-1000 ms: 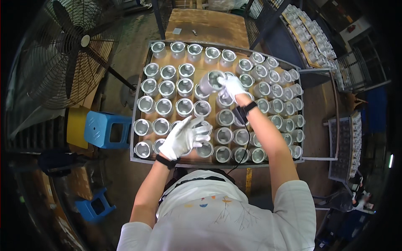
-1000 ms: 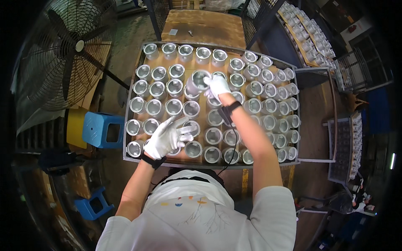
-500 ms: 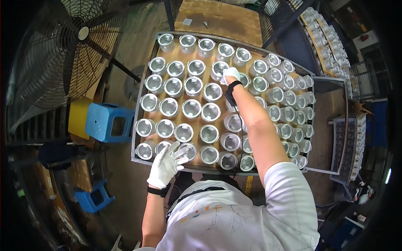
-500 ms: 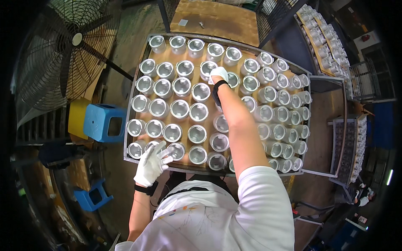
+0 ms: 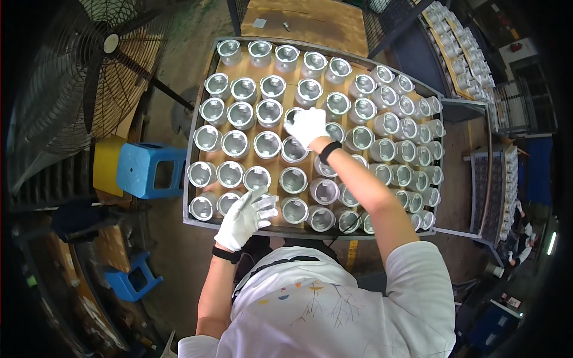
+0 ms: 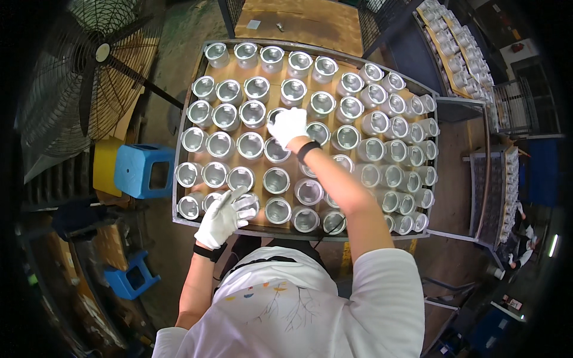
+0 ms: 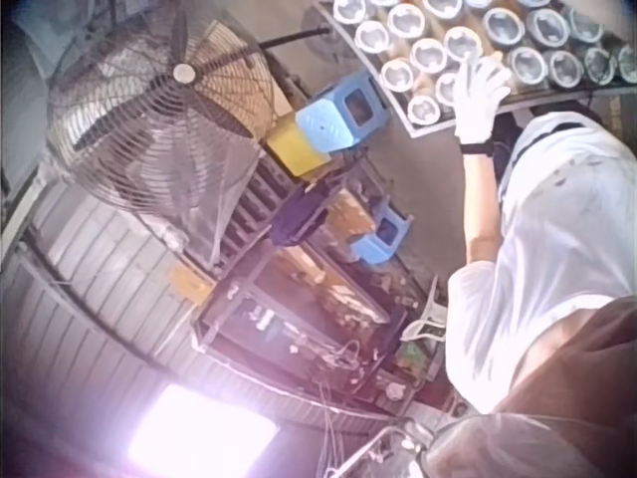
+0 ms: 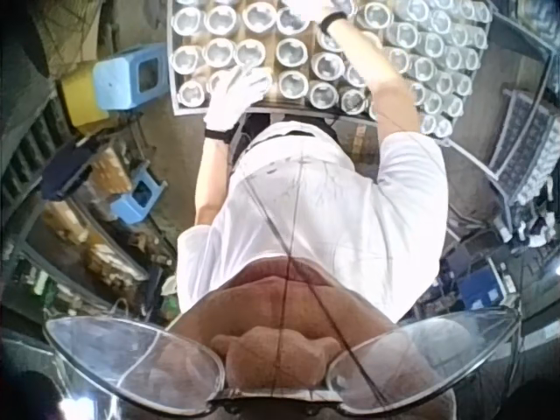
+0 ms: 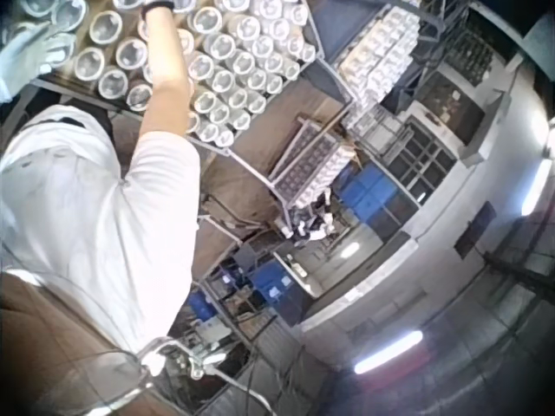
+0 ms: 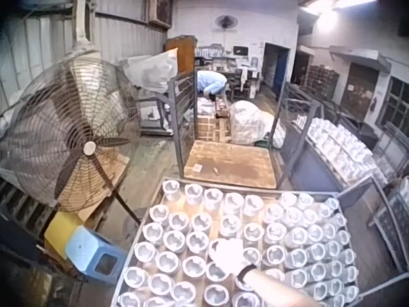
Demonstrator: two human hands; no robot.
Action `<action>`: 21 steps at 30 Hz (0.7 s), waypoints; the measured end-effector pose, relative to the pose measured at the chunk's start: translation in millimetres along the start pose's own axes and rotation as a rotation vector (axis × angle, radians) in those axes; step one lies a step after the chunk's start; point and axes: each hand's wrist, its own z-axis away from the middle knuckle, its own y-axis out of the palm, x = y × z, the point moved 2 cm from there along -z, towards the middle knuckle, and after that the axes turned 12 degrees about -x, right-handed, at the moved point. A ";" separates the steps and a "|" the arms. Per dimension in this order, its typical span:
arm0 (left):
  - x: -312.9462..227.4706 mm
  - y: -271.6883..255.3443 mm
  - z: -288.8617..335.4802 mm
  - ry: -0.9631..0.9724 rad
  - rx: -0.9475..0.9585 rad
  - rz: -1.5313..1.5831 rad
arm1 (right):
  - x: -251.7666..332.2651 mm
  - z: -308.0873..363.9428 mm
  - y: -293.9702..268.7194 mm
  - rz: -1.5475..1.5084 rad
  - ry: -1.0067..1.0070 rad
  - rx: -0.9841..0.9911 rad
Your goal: Inspecting and handling metal engine pistons arranged on a tray on a fabrication floor.
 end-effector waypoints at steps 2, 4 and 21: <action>1.7 1.7 1.0 0.002 -0.013 -0.035 | 7.2 -0.2 20.5 0.135 0.033 0.092; 3.9 3.5 5.2 0.002 -0.020 -0.039 | 4.4 -1.8 40.2 0.185 0.042 0.121; -18.4 28.9 0.0 0.044 0.184 -0.182 | -65.5 69.6 -81.3 -1.531 0.544 0.076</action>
